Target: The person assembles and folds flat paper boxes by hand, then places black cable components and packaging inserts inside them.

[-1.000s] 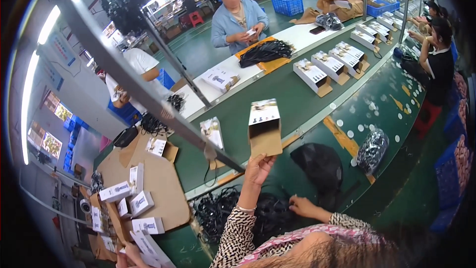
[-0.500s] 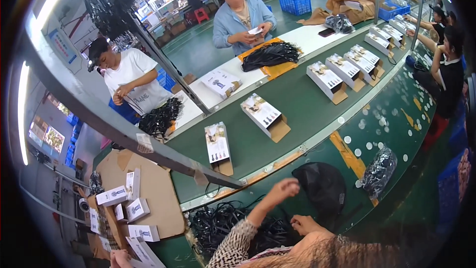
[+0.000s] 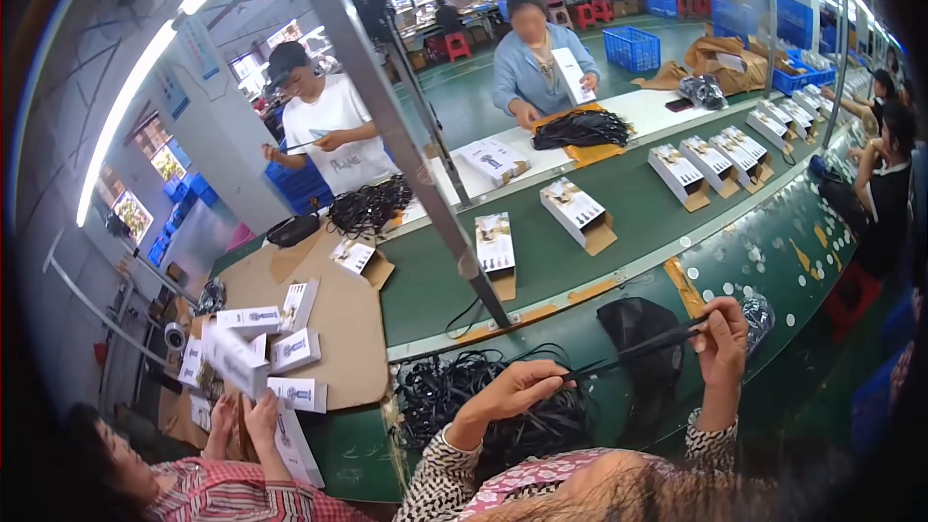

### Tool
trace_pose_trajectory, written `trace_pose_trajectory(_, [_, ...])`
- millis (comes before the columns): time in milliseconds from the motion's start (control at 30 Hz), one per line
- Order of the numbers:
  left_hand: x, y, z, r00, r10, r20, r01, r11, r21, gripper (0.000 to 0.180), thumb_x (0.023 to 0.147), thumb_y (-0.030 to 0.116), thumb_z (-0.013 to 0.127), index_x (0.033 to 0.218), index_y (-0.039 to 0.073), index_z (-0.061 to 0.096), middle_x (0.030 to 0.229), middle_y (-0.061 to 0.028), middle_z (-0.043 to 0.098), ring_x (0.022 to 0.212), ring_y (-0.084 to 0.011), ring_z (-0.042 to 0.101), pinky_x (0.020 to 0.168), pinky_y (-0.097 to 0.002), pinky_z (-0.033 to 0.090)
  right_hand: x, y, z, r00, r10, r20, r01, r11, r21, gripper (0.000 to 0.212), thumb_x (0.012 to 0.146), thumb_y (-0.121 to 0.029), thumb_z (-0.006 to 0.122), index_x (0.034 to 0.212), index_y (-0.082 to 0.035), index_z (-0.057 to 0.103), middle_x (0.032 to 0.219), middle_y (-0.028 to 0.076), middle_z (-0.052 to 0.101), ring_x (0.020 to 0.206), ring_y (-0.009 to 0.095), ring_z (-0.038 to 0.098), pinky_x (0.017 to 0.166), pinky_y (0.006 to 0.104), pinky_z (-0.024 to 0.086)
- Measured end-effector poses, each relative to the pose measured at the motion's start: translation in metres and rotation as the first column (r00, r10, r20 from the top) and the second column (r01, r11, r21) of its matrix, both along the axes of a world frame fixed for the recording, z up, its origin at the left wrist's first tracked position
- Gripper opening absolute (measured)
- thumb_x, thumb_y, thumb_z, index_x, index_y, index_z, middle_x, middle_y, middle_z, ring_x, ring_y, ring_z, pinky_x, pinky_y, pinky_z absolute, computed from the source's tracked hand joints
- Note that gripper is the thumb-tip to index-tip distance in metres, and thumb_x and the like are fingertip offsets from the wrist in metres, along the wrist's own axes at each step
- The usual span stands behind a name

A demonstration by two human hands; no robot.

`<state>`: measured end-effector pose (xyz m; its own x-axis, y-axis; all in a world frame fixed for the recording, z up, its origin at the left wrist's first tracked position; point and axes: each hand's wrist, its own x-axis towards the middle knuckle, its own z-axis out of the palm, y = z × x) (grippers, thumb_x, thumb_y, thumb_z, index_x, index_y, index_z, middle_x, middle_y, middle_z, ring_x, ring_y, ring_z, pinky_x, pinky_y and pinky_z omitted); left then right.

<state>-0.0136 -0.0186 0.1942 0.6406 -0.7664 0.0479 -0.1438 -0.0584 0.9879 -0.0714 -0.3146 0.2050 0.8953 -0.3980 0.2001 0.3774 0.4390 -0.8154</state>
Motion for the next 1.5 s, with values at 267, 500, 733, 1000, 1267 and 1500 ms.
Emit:
trace_pose_trajectory(267, [-0.025,-0.013,0.074,0.918,-0.185,0.352,0.196,0.981,0.003,0.013,0.088,0.005,0.053,0.099,-0.001,0.056,0.081,-0.0131,0.058,0.072,-0.0253,0.056,0.063,-0.0324,0.042,-0.05,-0.019,0.006,0.991,0.102,-0.083,-0.129,0.864,-0.486,0.034,0.094,-0.027,0.047,0.092,0.003,0.061,0.103,0.011,0.056,0.083,0.011,0.054,0.073,0.0234,0.041])
trace_pose_trajectory(500, [-0.055,-0.002,0.022,0.776,-0.063,0.628,0.045,0.998,0.044,0.014,0.082,0.004,0.059,0.094,-0.002,0.055,0.097,-0.0139,0.055,0.085,-0.0299,0.056,0.071,-0.0348,0.045,-0.027,0.088,0.011,0.824,0.541,-0.169,-0.488,0.525,-0.697,0.061,0.075,-0.032,0.07,0.121,0.0,0.047,0.112,0.012,0.054,0.108,0.019,0.05,0.093,0.0311,0.038])
trace_pose_trajectory(733, [-0.051,0.058,0.001,0.919,0.379,0.112,-0.358,0.918,-0.169,0.012,0.083,0.004,0.058,0.092,-0.003,0.058,0.087,-0.0059,0.054,0.079,-0.0134,0.054,0.069,-0.0248,0.043,-0.024,0.136,-0.024,0.609,0.64,-0.469,-0.783,0.581,-0.222,0.009,0.088,-0.008,0.052,0.086,0.001,0.053,0.067,-0.004,0.051,0.057,0.002,0.045,0.052,0.0163,0.038])
trace_pose_trajectory(1000, [-0.084,0.116,-0.084,0.711,0.467,-0.525,-0.576,0.816,-0.055,0.014,0.091,0.015,0.051,0.093,0.003,0.058,0.077,0.0003,0.056,0.07,-0.0073,0.054,0.069,-0.0214,0.045,0.002,0.191,-0.036,0.278,0.754,-0.596,-0.955,0.281,-0.091,0.012,0.085,-0.009,0.055,0.089,0.001,0.059,0.068,-0.002,0.055,0.058,0.004,0.047,0.059,0.0186,0.041])
trace_pose_trajectory(1267, [-0.058,0.161,-0.133,0.539,0.32,-0.779,-0.545,0.838,-0.032,0.012,0.09,0.014,0.051,0.097,0.006,0.055,0.082,-0.0008,0.057,0.073,-0.0102,0.057,0.071,-0.0234,0.047,0.052,0.275,-0.064,0.43,0.817,-0.384,-0.856,0.505,0.115,0.019,0.094,-0.02,0.044,0.091,-0.004,0.055,0.088,0.003,0.057,0.079,0.012,0.053,0.072,0.0236,0.042])
trace_pose_trajectory(1500, [0.091,0.239,-0.149,0.74,0.614,0.273,-0.662,0.595,0.456,0.044,0.077,0.03,0.065,0.107,-0.001,0.054,0.105,-0.0218,0.056,0.098,-0.0347,0.054,0.085,-0.0397,0.042,0.066,0.279,-0.108,0.326,0.775,-0.541,-0.685,0.588,0.431,0.03,0.096,-0.037,0.041,0.083,-0.01,0.042,0.054,-0.005,0.027,0.044,0.005,0.023,0.042,0.0213,0.024])
